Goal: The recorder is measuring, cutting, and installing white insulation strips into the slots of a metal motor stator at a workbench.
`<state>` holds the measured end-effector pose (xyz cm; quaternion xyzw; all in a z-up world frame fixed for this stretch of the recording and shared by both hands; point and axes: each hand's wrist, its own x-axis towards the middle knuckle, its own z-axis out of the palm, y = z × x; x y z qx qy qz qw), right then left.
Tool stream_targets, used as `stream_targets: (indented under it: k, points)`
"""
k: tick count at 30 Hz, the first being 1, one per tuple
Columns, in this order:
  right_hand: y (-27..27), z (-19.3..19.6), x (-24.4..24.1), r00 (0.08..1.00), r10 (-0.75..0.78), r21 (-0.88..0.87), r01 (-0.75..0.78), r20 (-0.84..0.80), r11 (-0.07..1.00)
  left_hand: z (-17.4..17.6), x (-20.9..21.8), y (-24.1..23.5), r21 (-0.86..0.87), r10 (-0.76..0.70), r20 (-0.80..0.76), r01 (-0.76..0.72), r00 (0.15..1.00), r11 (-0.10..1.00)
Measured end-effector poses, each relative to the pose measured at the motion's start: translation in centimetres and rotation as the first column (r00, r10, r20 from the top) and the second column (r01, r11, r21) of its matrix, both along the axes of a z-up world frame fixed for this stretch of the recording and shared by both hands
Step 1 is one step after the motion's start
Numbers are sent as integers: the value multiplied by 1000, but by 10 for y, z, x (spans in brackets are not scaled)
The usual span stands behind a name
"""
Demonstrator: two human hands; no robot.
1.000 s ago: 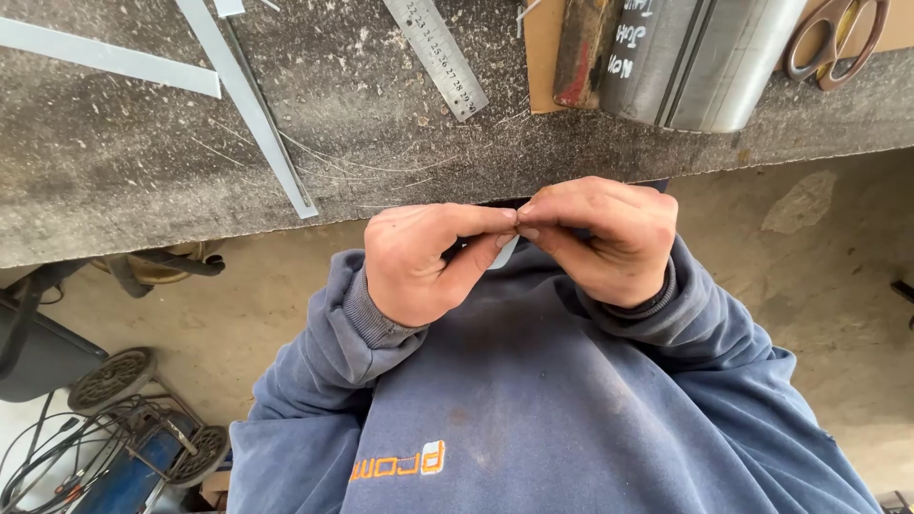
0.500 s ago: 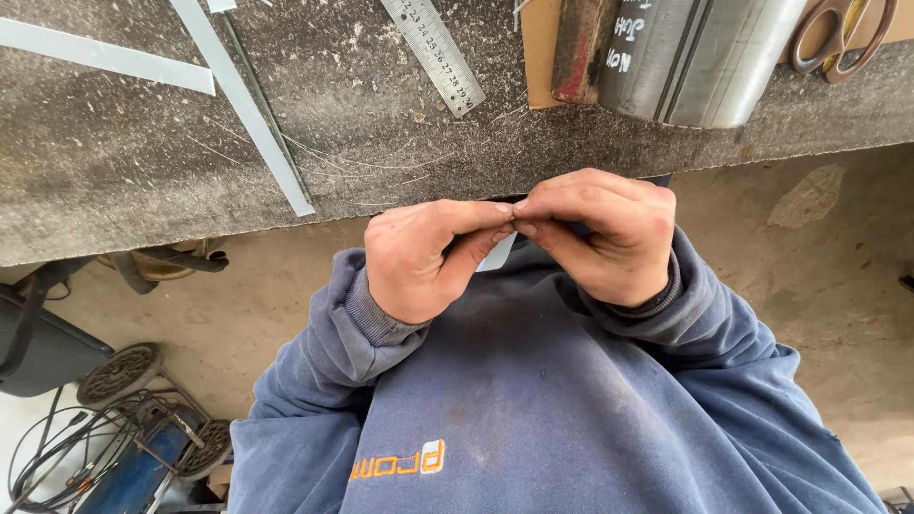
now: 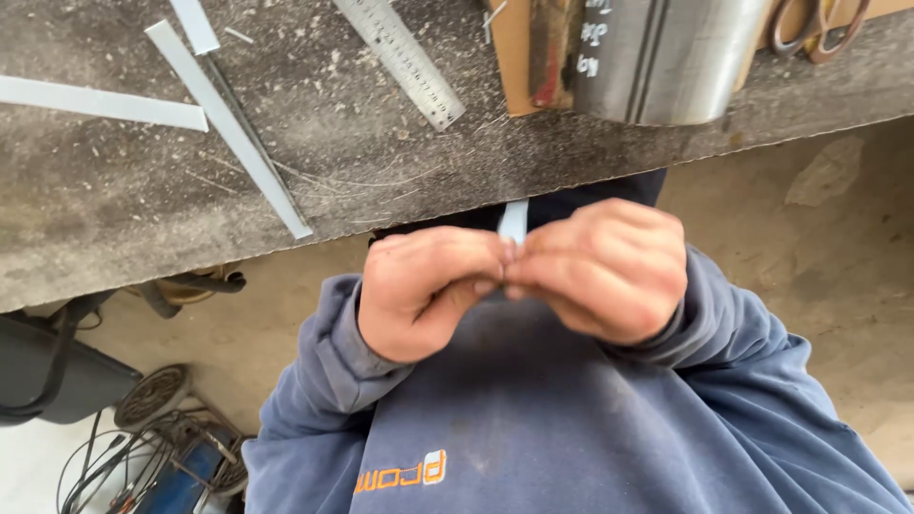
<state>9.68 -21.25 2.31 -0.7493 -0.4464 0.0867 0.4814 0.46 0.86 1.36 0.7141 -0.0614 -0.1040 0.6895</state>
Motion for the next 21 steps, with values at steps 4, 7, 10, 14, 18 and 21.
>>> stream_targets:
  k: [4,7,10,14,18,21]
  points:
    - [-1,5,-1,991,19,37,-24,134,999,3,-15,-11,-42,-9,51,12,999,999]
    - [4,0,-1,969,-99,110,75,227,991,-11,-31,-20,-329,222,-124,-251,967,910]
    - [3,-9,-8,981,-138,118,123,133,985,-8,-17,-20,-144,253,-39,-256,967,956]
    - [3,-14,-12,969,-209,76,200,128,977,0,12,-19,373,193,535,-435,823,820]
    - [4,-13,-10,965,-187,-43,198,181,979,1,16,-16,512,81,626,-488,775,707]
    - [8,-16,-14,971,-156,-131,181,181,975,-14,9,-15,535,88,597,-478,797,697]
